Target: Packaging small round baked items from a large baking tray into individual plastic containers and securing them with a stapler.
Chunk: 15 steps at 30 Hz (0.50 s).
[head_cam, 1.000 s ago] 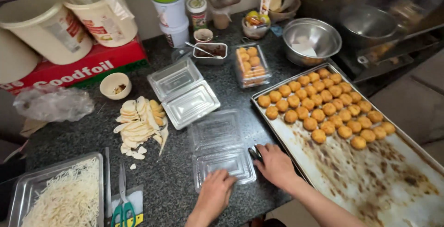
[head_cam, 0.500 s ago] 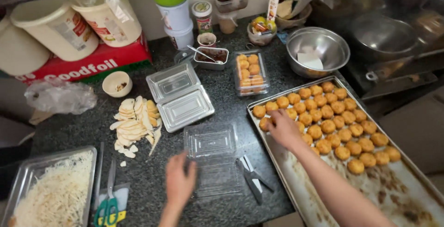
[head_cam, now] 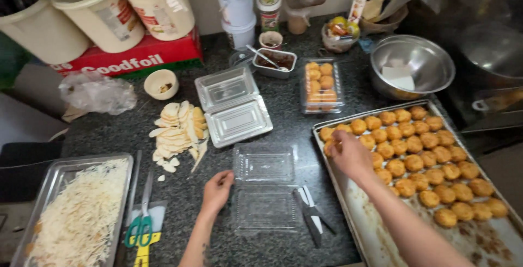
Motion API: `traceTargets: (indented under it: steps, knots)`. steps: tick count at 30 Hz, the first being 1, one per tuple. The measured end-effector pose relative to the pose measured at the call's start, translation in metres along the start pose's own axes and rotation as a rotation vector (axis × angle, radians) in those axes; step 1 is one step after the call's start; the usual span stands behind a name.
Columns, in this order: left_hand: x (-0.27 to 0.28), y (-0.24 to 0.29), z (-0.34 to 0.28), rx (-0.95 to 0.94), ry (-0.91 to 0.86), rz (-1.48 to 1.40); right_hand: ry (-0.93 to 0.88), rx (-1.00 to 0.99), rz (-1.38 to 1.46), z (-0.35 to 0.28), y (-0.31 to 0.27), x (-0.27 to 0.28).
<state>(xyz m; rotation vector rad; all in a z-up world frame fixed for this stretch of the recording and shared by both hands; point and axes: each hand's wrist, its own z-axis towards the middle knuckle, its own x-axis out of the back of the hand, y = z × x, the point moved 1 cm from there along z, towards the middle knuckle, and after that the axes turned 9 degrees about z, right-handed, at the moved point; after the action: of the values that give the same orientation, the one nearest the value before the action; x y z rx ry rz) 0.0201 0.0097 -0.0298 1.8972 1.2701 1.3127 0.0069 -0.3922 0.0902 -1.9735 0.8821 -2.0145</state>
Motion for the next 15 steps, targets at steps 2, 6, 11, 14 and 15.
traceTargets:
  steps: [2,6,11,14,15]
  knots:
    - [-0.009,-0.025,0.021,-0.042,-0.007,0.047,0.022,0.035,0.149,-0.004,-0.027,0.018]
    - [-0.006,-0.018,0.007,-0.069,-0.012,0.011,-0.002,0.035,0.406,-0.002,-0.068,-0.021]
    - [-0.003,-0.023,0.000,-0.086,-0.062,-0.006,-0.340,-0.044,0.430,-0.013,-0.117,-0.099]
    - [-0.005,-0.028,0.002,-0.120,-0.077,-0.015,-0.381,0.003,0.393,-0.025,-0.140,-0.122]
    - [-0.001,-0.022,-0.003,-0.118,-0.075,-0.017,-0.384,0.004,0.392,-0.023,-0.139,-0.135]
